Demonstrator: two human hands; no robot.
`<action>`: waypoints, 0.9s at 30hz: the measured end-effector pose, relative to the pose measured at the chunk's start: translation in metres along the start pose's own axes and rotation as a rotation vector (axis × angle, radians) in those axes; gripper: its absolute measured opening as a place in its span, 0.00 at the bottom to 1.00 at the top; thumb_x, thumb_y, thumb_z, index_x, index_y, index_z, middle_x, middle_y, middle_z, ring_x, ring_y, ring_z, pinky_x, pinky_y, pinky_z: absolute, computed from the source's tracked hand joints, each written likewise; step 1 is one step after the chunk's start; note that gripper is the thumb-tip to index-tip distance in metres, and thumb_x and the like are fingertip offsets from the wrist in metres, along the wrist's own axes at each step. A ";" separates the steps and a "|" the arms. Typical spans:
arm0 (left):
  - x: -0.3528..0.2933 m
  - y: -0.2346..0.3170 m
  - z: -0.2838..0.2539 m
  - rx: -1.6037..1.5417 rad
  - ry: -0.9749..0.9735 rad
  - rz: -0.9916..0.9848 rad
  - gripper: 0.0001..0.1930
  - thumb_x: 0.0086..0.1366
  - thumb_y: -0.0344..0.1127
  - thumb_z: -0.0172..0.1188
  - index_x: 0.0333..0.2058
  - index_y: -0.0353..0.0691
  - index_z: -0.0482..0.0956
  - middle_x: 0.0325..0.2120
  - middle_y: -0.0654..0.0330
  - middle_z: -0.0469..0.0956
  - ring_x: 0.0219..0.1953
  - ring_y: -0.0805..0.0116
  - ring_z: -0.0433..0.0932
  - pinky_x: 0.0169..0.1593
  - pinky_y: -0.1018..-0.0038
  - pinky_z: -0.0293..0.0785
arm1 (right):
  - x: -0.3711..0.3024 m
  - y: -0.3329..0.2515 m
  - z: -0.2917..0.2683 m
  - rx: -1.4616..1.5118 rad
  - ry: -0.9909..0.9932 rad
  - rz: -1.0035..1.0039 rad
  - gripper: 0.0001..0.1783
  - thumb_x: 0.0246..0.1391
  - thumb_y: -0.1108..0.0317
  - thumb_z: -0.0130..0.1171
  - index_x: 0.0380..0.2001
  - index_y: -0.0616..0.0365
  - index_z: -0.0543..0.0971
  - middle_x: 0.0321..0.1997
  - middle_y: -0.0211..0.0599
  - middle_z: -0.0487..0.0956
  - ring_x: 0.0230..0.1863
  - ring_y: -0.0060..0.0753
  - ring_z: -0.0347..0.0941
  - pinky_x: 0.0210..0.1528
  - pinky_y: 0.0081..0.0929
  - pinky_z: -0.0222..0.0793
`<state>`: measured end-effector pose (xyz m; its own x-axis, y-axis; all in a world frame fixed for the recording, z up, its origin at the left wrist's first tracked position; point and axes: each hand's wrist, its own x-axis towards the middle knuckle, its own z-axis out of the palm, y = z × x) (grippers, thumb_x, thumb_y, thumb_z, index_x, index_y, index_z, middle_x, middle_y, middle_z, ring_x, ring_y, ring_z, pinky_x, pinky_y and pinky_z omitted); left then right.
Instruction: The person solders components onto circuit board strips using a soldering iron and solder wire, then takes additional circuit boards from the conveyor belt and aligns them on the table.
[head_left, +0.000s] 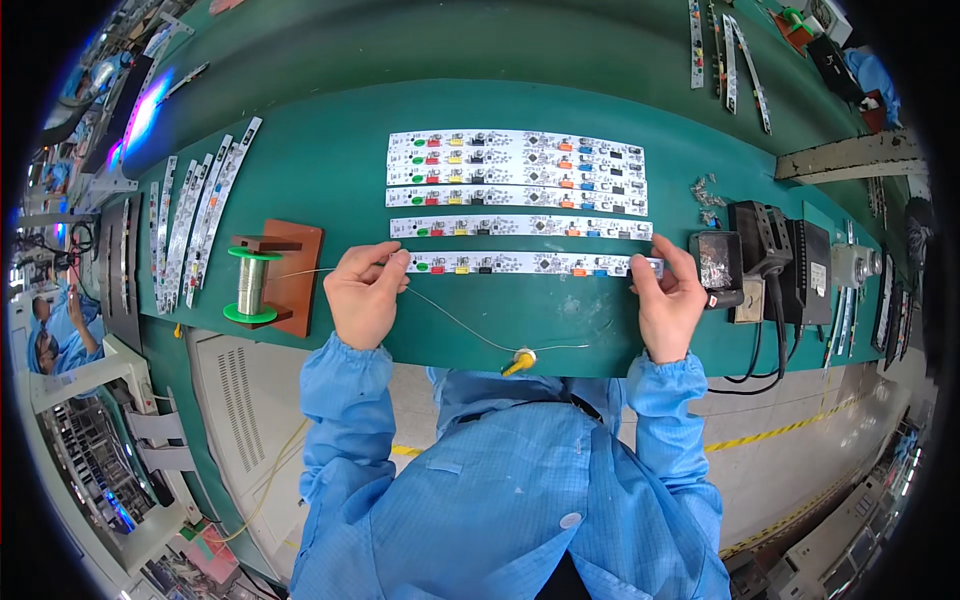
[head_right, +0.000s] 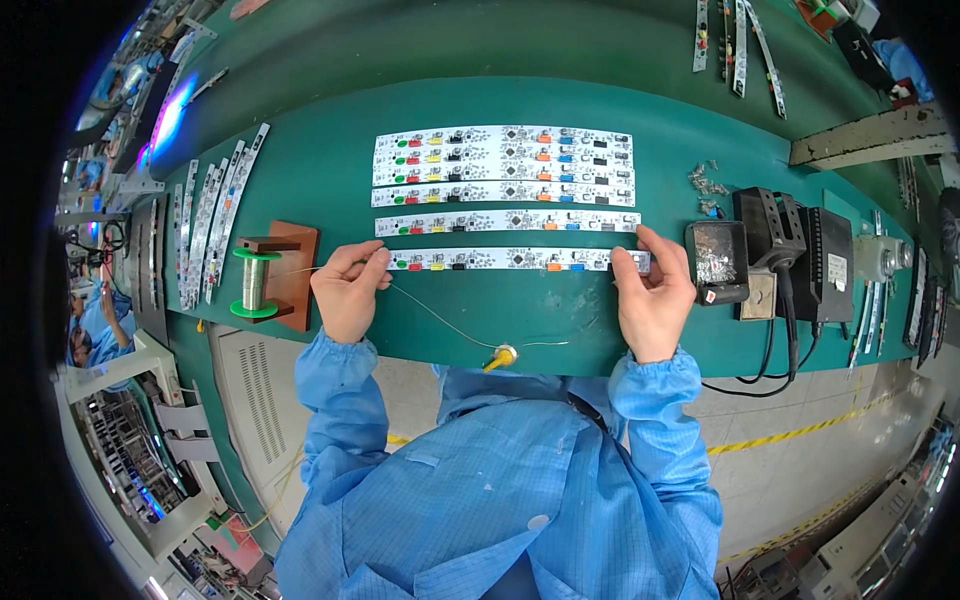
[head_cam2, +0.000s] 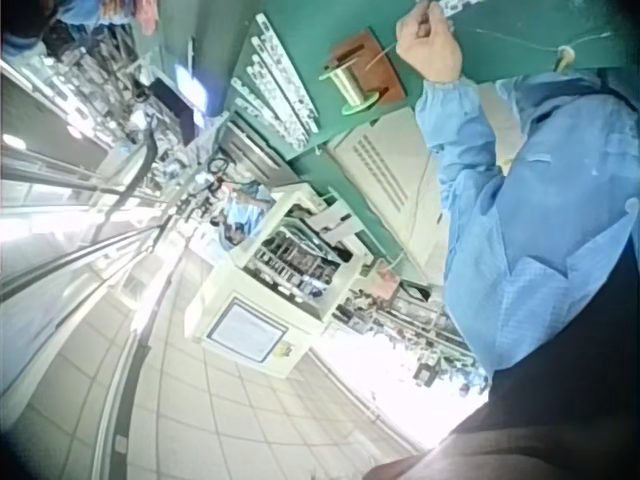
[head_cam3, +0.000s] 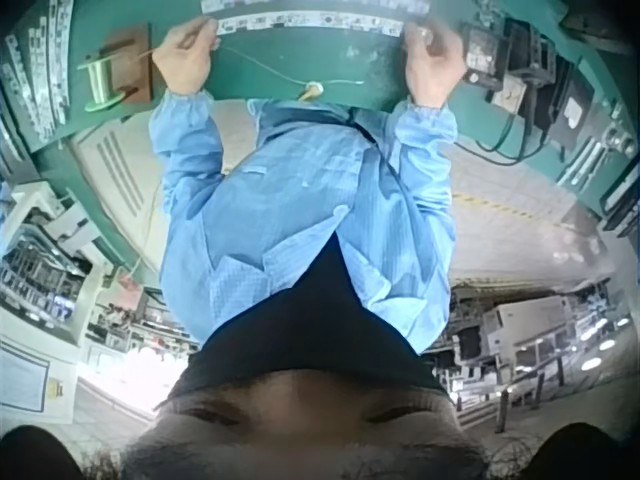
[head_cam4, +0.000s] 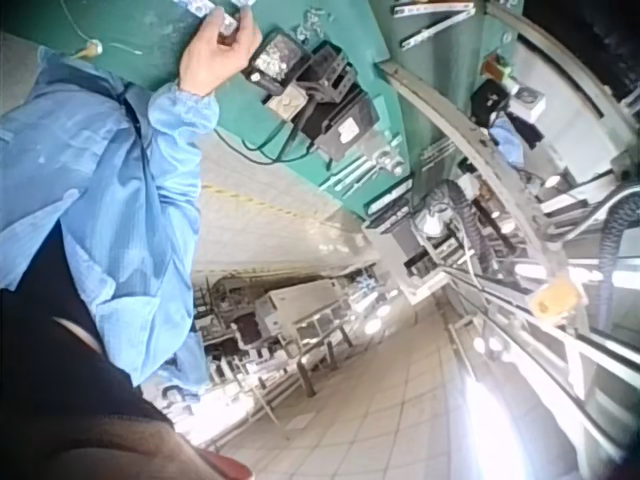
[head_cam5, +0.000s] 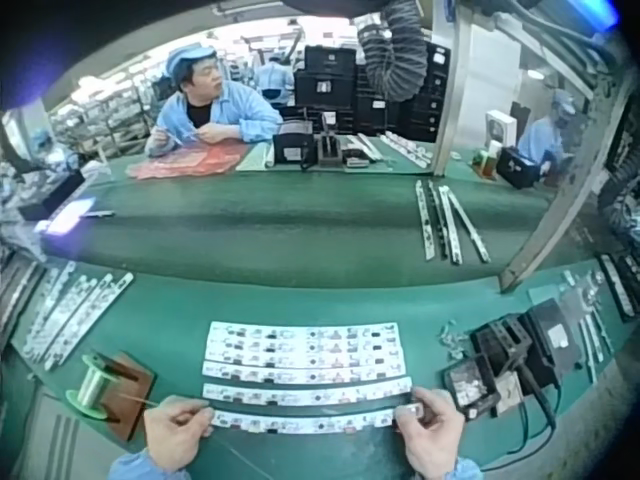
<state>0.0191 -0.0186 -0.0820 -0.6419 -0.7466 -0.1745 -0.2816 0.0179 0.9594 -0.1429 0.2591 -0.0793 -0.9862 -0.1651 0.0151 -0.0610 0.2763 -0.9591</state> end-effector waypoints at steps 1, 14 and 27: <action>0.000 -0.003 0.003 0.029 0.040 0.068 0.12 0.57 0.24 0.65 0.40 0.27 0.79 0.26 0.58 0.79 0.24 0.76 0.77 0.27 0.82 0.74 | 0.000 0.001 0.003 -0.088 0.019 -0.055 0.20 0.51 0.75 0.64 0.49 0.66 0.75 0.42 0.34 0.73 0.29 0.18 0.72 0.27 0.16 0.70; -0.003 -0.001 0.009 0.603 0.289 0.295 0.10 0.55 0.32 0.68 0.33 0.34 0.82 0.24 0.58 0.78 0.21 0.71 0.75 0.25 0.76 0.70 | 0.000 -0.010 0.009 -0.585 0.113 -0.261 0.30 0.42 0.71 0.70 0.51 0.62 0.74 0.38 0.35 0.77 0.29 0.28 0.71 0.33 0.28 0.69; -0.001 0.006 0.016 0.646 0.302 0.233 0.09 0.57 0.35 0.65 0.32 0.34 0.83 0.24 0.58 0.80 0.24 0.68 0.78 0.29 0.73 0.73 | 0.006 -0.004 0.010 -0.582 0.144 -0.278 0.32 0.42 0.70 0.71 0.53 0.63 0.72 0.38 0.38 0.79 0.33 0.31 0.73 0.38 0.30 0.70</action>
<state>0.0065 -0.0076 -0.0794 -0.5388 -0.8242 0.1746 -0.5849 0.5150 0.6266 -0.1466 0.2476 -0.0778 -0.9300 -0.1872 0.3162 -0.3497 0.7150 -0.6054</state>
